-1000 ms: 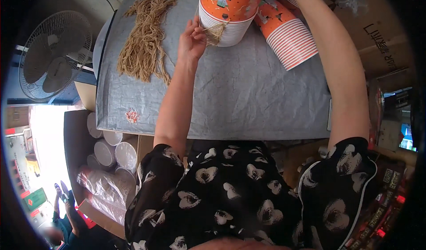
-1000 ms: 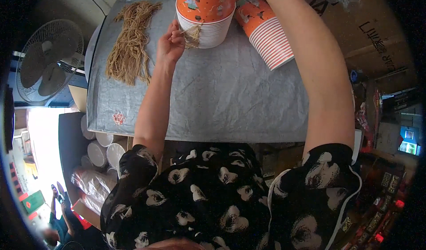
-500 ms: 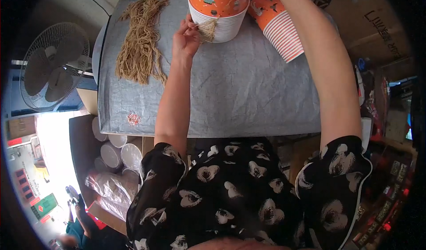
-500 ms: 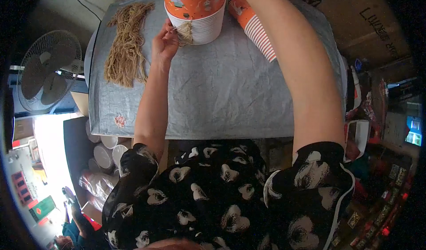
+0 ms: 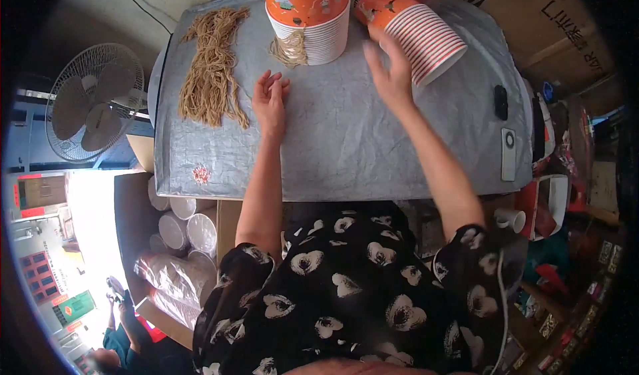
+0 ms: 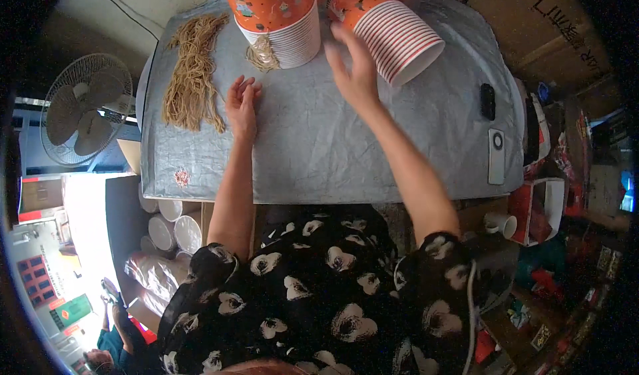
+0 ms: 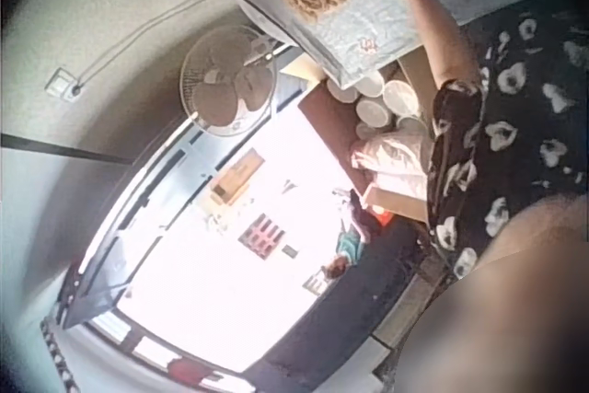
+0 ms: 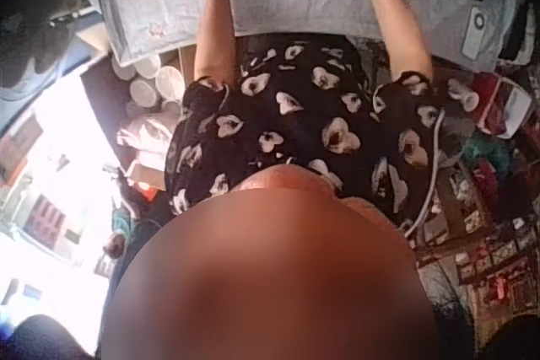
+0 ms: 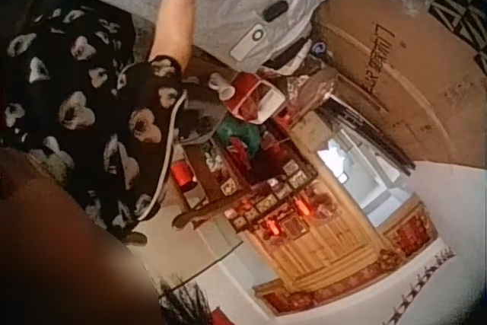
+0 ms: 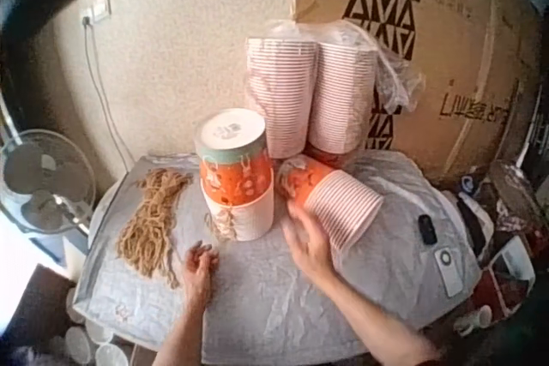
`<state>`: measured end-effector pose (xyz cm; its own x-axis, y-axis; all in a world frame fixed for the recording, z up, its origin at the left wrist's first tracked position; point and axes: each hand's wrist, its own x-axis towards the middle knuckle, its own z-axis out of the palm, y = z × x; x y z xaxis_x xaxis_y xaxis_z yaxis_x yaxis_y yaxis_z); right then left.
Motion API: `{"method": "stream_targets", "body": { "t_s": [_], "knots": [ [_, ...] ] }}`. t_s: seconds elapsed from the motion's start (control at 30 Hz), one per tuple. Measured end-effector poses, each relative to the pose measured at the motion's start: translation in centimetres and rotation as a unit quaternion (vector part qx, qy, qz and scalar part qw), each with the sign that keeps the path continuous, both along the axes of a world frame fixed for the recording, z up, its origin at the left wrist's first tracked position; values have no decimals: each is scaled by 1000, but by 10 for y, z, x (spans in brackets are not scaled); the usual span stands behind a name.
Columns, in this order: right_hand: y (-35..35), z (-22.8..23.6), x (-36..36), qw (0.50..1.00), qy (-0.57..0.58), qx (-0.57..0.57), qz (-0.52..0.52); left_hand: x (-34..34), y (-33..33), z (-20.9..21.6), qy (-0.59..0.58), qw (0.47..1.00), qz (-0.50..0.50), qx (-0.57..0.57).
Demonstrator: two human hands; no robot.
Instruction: Manually tying thin string handles through pre-drilled holes in decorative paper buckets.
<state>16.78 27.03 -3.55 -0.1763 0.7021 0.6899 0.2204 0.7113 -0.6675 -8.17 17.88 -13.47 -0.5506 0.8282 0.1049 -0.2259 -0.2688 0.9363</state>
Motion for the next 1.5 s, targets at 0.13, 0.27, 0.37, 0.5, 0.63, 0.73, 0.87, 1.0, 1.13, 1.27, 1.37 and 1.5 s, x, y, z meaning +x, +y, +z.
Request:
{"method": "stream_targets", "body": {
  "t_s": [0.13, 0.27, 0.37, 0.5, 0.63, 0.73, 0.87, 1.0, 1.13, 1.27, 1.37, 1.5],
  "knots": [
    [-61, -92, 80, 979, -16, -183, -82, 16, 7, 31, 93, 989, 90, -74],
    [-87, -98, 102, 980, 7, -189, -59, 19, 34, 138, 495, 829, 215, 151],
    [-85, -103, 101, 979, -3, -190, -69, 38, 55, 220, 667, 675, 235, 211],
    [-68, -99, 64, 952, 63, -297, 30, 11, 79, 243, 643, 741, 91, 168],
    [-20, -122, 27, 772, 322, -477, 269, 6, 80, 243, 602, 790, 51, 105],
    [3, -116, -14, 690, 366, -518, 350, 16, 69, 246, 591, 794, 76, 122],
    [5, -95, -33, 674, 377, -579, 262, 6, 44, 252, 519, 850, 59, 66],
    [-23, -88, -24, 670, 374, -606, 209, -14, 25, 263, 484, 870, 80, 38],
    [-73, -74, -6, 698, 392, -538, 263, -25, -4, 294, 460, 886, 35, -41],
    [-110, -58, 12, 762, 409, -418, 279, -54, -4, 272, 397, 915, -20, -63],
    [-123, -26, 24, 768, 431, -420, 222, -75, -5, 231, 399, 909, -31, -116],
    [-134, -10, 48, 764, 417, -452, 196, -55, -22, 208, 459, 882, -20, -108]
  ]
}}
